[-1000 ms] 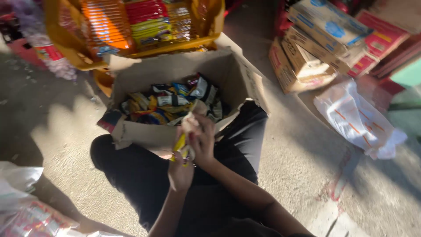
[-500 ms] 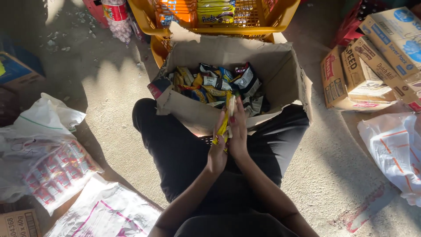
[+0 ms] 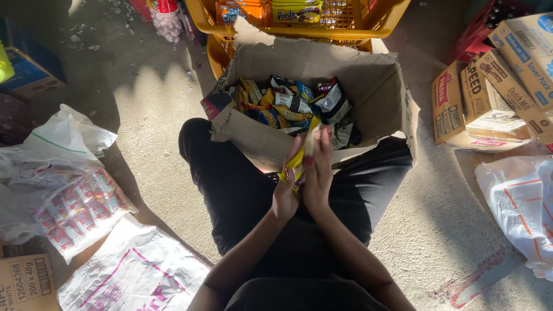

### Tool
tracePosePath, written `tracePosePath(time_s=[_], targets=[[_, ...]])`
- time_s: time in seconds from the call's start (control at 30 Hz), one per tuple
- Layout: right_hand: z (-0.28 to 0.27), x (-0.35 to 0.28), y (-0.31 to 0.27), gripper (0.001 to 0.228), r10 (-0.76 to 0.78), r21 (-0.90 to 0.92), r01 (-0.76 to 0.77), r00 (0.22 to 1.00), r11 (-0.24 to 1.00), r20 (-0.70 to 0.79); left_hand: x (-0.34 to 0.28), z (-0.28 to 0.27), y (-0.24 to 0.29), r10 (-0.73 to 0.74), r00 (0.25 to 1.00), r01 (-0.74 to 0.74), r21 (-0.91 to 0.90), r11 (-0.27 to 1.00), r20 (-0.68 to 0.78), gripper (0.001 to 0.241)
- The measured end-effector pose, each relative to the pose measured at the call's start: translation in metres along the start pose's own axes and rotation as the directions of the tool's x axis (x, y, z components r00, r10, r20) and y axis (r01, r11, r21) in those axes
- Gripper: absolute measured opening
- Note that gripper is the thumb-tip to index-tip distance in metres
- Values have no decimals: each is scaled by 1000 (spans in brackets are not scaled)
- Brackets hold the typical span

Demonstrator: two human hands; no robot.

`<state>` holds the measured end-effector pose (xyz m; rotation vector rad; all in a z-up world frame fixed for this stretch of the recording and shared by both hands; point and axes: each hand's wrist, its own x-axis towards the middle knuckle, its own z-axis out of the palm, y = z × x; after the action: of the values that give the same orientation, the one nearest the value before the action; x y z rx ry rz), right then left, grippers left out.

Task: Wiping snack packets with a cloth and organizing them into a crate.

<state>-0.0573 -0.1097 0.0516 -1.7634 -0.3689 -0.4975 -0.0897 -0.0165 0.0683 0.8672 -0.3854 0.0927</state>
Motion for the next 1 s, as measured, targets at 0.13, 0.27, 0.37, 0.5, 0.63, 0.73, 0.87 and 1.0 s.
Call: tracePosePath(time_s=[0.13,0.27,0.37,0.5,0.63,0.73,0.87,1.0], targets=[[7,-29,-5,44,-142,-285,150,989,947,51,7,-8,12,15,999,-18,-68,998,-51,75],[3,-16,2,43,-223,-316,244,970,917,102,2,-15,12,-30,998,23,-130,991,-54,68],[-10,8,19,44,-140,-128,137,990,982,-12,0,-26,10,-93,996,90,-218,972,-1,65],[-28,19,45,57,376,691,-299,926,658,42,5,-37,28,-132,991,136,-340,930,35,61],[-40,14,41,60,342,837,-314,925,449,164,17,-68,24,-162,986,164,-402,901,40,59],[-42,6,43,62,306,868,-349,920,355,244,30,-81,26,-253,956,197,-314,929,-150,64],[-36,4,29,53,288,772,-287,947,567,140,48,-74,24,-190,969,121,-363,924,-161,66],[-29,-14,30,42,195,340,-109,953,934,-231,39,-47,-6,-63,944,-69,-381,922,-323,75]])
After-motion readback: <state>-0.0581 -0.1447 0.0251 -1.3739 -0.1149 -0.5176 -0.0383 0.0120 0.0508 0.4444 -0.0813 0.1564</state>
